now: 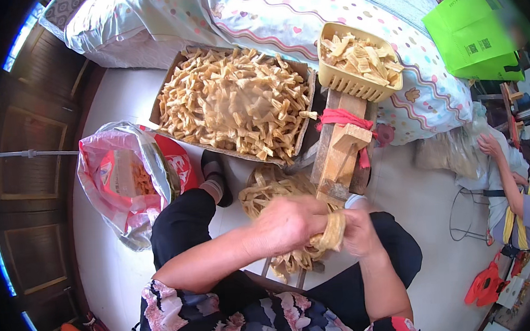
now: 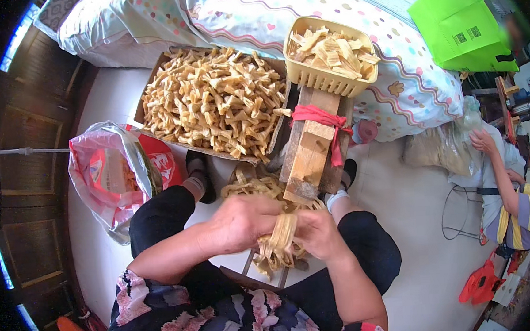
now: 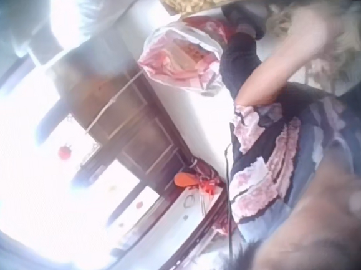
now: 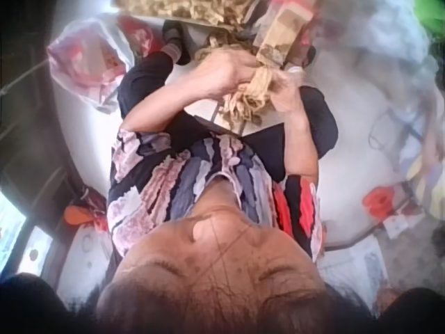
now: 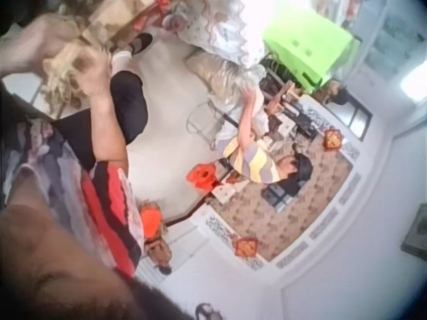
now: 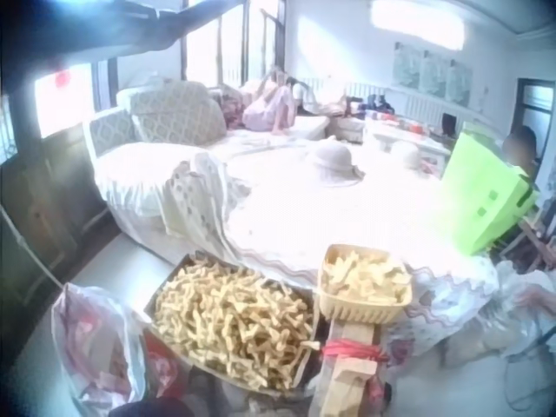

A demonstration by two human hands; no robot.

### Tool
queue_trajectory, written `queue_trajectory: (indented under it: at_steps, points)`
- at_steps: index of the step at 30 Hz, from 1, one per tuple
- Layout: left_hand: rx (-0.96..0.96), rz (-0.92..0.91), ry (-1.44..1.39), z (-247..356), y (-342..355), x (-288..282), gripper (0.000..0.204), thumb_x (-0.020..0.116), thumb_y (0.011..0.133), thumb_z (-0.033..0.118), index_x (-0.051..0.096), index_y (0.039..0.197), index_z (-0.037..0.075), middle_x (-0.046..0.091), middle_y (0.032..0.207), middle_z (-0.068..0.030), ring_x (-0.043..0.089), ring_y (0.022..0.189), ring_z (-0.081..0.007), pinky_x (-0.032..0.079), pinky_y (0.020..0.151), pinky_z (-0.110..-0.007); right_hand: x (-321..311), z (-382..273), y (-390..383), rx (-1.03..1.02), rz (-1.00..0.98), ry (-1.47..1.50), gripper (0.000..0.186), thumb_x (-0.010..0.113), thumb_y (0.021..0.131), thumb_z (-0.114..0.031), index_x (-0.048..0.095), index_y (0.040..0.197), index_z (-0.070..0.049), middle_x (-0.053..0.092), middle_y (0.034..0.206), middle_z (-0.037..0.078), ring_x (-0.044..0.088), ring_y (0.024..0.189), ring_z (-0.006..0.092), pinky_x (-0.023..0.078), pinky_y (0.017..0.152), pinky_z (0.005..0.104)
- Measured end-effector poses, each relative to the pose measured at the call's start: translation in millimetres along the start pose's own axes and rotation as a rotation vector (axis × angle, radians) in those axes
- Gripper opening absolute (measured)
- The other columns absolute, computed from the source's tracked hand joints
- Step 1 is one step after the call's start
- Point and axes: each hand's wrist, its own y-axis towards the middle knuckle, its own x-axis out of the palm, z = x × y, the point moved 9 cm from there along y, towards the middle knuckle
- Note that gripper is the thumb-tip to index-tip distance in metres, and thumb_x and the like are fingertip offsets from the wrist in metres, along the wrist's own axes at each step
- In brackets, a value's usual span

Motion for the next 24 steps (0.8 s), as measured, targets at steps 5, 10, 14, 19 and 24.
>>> queue_trajectory:
  at_steps: [5,10,14,19,24]
  points:
    - [0.198,0.283,0.237,7.5,-7.0,-13.9,0.033,0.068,0.054,0.021,0.063,0.084,0.007,0.060,0.087,-0.0055,0.059,0.077,-0.0249,0.048,0.069,-0.040,45.8,21.2,2.4,0.384,0.106,0.825,0.018,0.062,0.086,-0.011,0.063,0.098,0.003,0.065,0.086,0.007,0.060,0.069,0.0125,0.048,0.062,0.0250]
    - [-0.074,0.460,0.156,-6.9,-11.0,-31.9,0.035,0.074,0.060,0.010,0.066,0.094,0.006,0.062,0.104,-0.0112,0.061,0.095,-0.0307,0.048,0.081,-0.042,-4.7,11.6,7.2,0.007,0.313,0.425,0.018,0.060,0.090,-0.013,0.063,0.099,0.003,0.063,0.077,0.003,0.054,0.059,0.0070,0.044,0.053,0.0207]
    - [-0.210,0.258,-0.031,-32.7,-9.9,-5.2,0.034,0.070,0.062,0.003,0.065,0.096,0.002,0.060,0.111,-0.0169,0.059,0.100,-0.0359,0.048,0.082,-0.041,-11.2,-4.2,-2.4,-0.116,0.288,-0.148,0.020,0.059,0.091,-0.018,0.063,0.091,0.002,0.061,0.066,0.005,0.055,0.054,0.0133,0.044,0.050,0.0273]
    - [-0.161,0.125,0.040,-34.0,-12.1,18.4,0.023,0.066,0.063,-0.002,0.063,0.086,-0.003,0.059,0.110,-0.0176,0.057,0.104,-0.0356,0.047,0.085,-0.041,12.7,-16.3,4.0,-0.231,0.190,-0.803,0.022,0.058,0.086,-0.022,0.059,0.077,-0.002,0.056,0.061,0.017,0.058,0.058,0.0353,0.044,0.052,0.0416]
    - [-0.056,0.236,-0.263,-23.7,-8.3,-5.7,0.009,0.063,0.074,-0.002,0.063,0.082,-0.007,0.060,0.108,-0.0150,0.057,0.107,-0.0281,0.044,0.091,-0.038,3.4,21.7,3.0,0.133,0.147,-0.078,0.033,0.046,0.093,-0.025,0.058,0.077,0.002,0.053,0.058,0.005,0.043,0.048,0.0122,0.036,0.048,0.0274]
